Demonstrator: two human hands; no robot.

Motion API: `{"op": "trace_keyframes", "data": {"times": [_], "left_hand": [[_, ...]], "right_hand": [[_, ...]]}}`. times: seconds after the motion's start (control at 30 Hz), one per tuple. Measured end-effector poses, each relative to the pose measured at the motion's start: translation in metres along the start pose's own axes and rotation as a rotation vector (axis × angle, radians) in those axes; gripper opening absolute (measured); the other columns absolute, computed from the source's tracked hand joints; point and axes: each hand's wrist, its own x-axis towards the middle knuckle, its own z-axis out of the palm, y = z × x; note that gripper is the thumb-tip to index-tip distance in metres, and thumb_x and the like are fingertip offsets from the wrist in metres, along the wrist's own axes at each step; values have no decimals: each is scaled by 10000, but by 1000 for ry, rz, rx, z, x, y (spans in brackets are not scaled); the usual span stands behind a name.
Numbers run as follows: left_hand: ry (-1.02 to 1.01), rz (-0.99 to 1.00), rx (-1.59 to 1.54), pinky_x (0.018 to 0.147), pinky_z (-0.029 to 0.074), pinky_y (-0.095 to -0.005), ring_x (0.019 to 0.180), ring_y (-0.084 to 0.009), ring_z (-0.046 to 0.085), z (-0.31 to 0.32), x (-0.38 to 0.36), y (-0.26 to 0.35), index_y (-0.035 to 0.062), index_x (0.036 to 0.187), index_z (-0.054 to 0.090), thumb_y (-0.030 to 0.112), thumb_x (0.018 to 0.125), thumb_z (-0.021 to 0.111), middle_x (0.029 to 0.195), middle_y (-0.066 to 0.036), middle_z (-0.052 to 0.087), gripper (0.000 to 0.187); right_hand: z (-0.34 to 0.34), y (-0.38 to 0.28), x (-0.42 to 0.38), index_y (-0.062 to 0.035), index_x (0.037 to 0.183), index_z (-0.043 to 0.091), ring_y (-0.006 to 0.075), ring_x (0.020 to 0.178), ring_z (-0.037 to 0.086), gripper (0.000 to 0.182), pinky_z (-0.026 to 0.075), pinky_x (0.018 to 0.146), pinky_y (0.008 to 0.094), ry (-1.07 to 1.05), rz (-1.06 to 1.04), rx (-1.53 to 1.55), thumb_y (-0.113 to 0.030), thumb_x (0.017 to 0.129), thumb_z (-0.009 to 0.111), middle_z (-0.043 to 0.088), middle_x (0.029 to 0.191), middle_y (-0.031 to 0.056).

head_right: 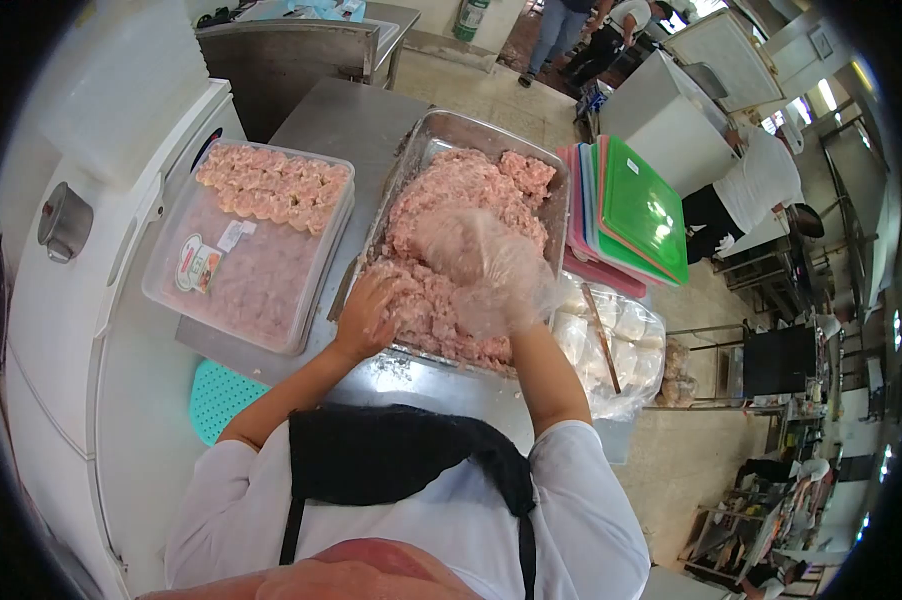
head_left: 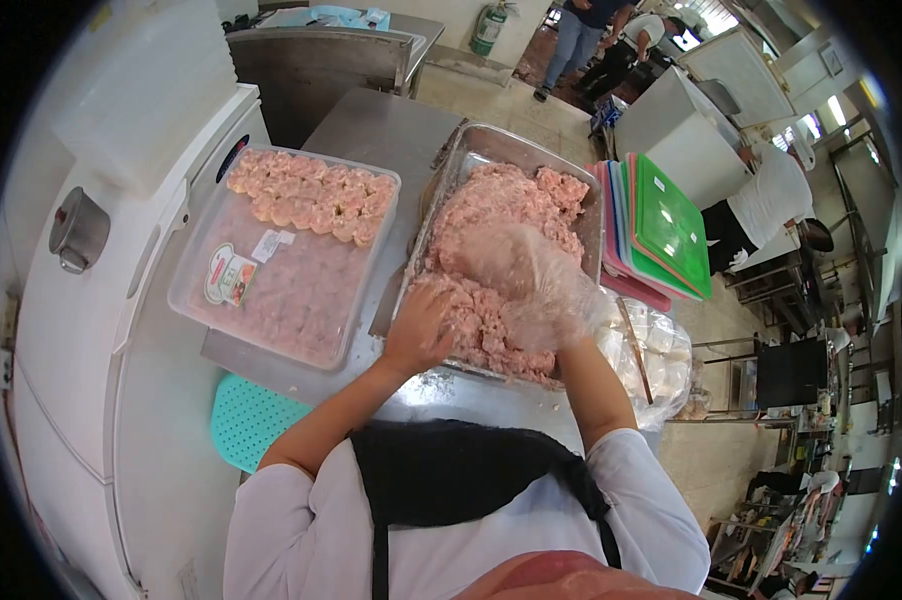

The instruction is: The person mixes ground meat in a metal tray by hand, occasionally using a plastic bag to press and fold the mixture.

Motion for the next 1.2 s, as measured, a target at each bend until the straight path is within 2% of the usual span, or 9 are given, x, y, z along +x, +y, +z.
{"op": "trace_keyframes", "data": {"times": [0.23, 0.47, 0.57, 0.63, 0.7, 0.93, 1.03, 1.17, 1.2], "left_hand": [[96, 32, -25, 1090, 350, -527, 1236, -444, 475, 4, 0, 0, 30, 1254, 586, 151, 810, 671, 1295, -244, 530, 468], [-3, 41, -36, 1117, 309, -549, 1268, -468, 429, -7, 7, -1, 4, 1343, 516, 191, 845, 605, 1355, -232, 498, 539], [-18, 10, 44, 1130, 291, -558, 1294, -476, 399, 5, -5, -12, 1, 1405, 460, 189, 847, 587, 1395, -235, 469, 603], [-27, 36, 73, 1138, 283, -560, 1308, -476, 385, 11, -7, -22, 4, 1433, 433, 184, 846, 581, 1415, -243, 451, 632], [-28, 53, 74, 1139, 285, -558, 1301, -482, 392, 7, -6, -18, -11, 1415, 445, 163, 837, 584, 1405, -258, 451, 619], [-18, -11, -29, 1131, 303, -555, 1274, -501, 413, 8, -3, -16, -39, 1356, 484, 92, 809, 590, 1372, -287, 454, 572], [-43, -34, -10, 1133, 300, -556, 1282, -503, 406, 5, -1, -13, -47, 1352, 483, 100, 812, 590, 1368, -300, 453, 570], [42, -12, 26, 1084, 353, -513, 1223, -452, 484, 6, 2, -6, 48, 1247, 588, 186, 851, 529, 1299, -228, 546, 424], [50, -18, 25, 1082, 353, -510, 1223, -450, 485, 9, 0, -9, 50, 1246, 588, 182, 847, 530, 1296, -228, 547, 424]], "right_hand": [[12, -21, -51, -13, 1377, 522, 255, 1149, 596, 459, 486, 985, 353, 98, 69, 214, -277, 1006, 573, 595, 1306, 141], [-27, -45, -99, -8, 1393, 508, 246, 1145, 598, 470, 492, 979, 346, 391, 344, 1394, -287, 1019, 562, 591, 1313, 139], [-67, -67, -97, -6, 1400, 502, 243, 1143, 600, 475, 494, 977, 344, 588, 329, 1597, -292, 1025, 558, 589, 1316, 139], [-81, -64, -91, -5, 1405, 498, 240, 1142, 600, 479, 496, 975, 342, 629, 243, 1572, -294, 1028, 554, 588, 1319, 139], [-72, -19, -90, -18, 1399, 514, 225, 1152, 598, 471, 485, 993, 341, 460, 11, 1399, -284, 1014, 568, 602, 1285, 137], [-53, 26, -56, -29, 1413, 504, 224, 1206, 571, 484, 464, 1030, 355, 216, 68, 524, -291, 1009, 559, 586, 1326, 123], [-26, 49, -36, -34, 1418, 500, 224, 1229, 559, 490, 456, 1046, 361, 151, 106, 378, -294, 1007, 554, 579, 1343, 117], [39, 93, -18, -40, 1426, 495, 223, 1260, 544, 498, 444, 1067, 370, 357, 464, 2263, -298, 1004, 549, 570, 1366, 109], [57, 114, -16, -55, 1440, 486, 224, 1296, 517, 501, 424, 1090, 371, 282, 418, 2978, -300, 1005, 532, 542, 1407, 101]]}}
